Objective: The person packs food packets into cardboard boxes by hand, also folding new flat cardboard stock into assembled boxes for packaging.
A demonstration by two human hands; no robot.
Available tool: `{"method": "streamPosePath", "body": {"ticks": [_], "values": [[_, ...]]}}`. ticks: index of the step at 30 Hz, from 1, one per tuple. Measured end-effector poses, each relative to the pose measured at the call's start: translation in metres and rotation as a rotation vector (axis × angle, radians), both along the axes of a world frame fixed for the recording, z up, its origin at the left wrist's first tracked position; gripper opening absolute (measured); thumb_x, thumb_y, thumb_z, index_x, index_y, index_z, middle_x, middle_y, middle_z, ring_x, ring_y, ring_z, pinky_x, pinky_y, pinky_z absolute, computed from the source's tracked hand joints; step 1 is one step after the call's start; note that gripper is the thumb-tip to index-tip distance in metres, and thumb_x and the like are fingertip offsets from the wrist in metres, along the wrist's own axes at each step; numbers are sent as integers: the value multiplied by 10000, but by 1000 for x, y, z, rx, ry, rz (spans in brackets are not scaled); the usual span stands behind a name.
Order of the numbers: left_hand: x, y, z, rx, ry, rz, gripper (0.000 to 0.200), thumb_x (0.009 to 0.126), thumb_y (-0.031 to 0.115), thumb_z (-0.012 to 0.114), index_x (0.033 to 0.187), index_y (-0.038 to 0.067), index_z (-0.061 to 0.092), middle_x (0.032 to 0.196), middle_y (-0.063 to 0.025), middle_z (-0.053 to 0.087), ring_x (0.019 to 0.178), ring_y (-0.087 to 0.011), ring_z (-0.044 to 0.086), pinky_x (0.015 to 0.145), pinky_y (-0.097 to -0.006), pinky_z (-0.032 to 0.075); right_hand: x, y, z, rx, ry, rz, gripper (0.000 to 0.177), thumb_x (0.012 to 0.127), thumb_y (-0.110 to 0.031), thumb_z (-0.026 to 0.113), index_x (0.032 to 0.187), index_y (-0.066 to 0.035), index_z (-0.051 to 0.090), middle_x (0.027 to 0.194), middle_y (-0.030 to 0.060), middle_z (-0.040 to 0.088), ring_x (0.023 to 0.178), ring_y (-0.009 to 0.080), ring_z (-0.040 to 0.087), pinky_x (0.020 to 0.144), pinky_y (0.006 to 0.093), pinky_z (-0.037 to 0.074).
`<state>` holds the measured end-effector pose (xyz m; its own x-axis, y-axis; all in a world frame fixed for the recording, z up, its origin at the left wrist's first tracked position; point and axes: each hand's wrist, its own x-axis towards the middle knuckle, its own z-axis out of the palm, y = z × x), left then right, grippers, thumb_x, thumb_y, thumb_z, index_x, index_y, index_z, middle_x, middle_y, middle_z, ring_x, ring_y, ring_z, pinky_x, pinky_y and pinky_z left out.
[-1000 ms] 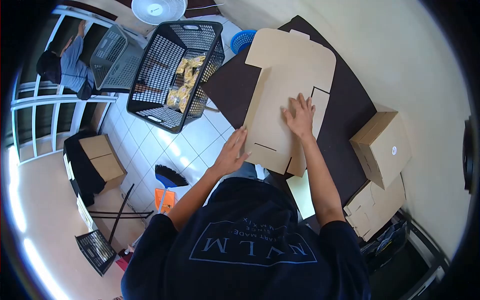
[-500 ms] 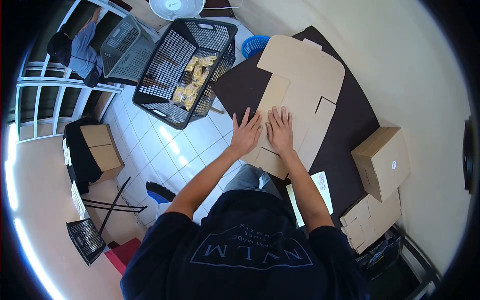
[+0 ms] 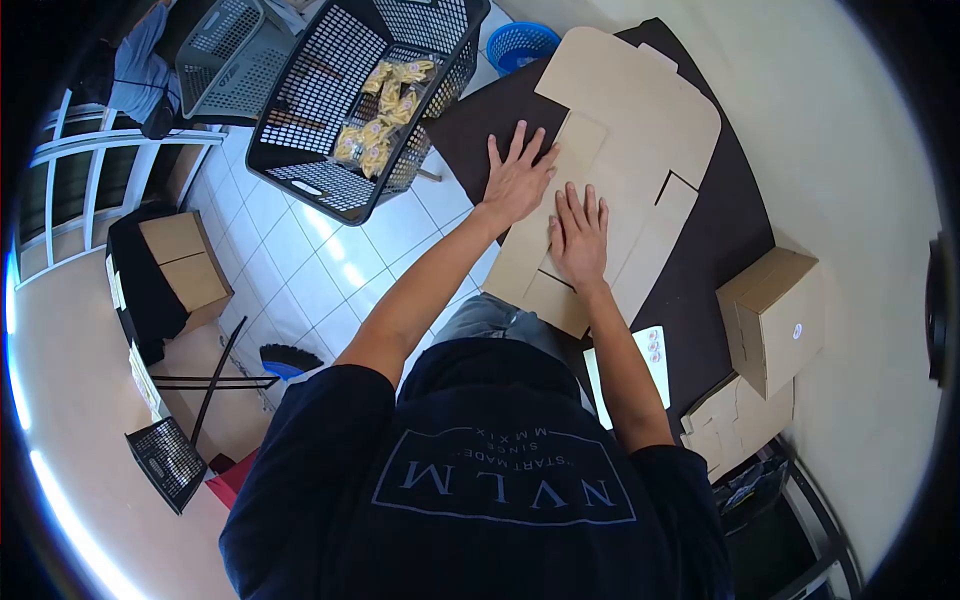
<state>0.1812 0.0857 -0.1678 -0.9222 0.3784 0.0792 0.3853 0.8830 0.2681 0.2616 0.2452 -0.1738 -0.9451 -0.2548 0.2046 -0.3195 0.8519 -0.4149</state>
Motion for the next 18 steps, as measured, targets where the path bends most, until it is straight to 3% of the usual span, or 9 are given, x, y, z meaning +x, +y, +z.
{"method": "streamPosePath", "body": {"ticks": [10, 18], "values": [[99, -45, 13, 54, -74, 84, 402, 930, 335, 582, 1320, 242, 595, 1524, -154, 307, 1445, -434, 128, 1058, -716, 165, -2, -1, 5, 15, 29, -8, 420, 938, -242, 521, 1319, -74, 565, 1446, 101, 472, 1391, 357, 329, 1143, 540, 217], [150, -64, 37, 49, -147, 34, 349, 934, 318, 584, 1263, 220, 646, 1516, -164, 308, 1446, -432, 124, 1060, -698, 188, 0, -1, 5, -28, 44, -18, 418, 917, -222, 539, 1300, -58, 574, 1434, 114, 482, 1376, 367, 348, 1137, 547, 216]]}}
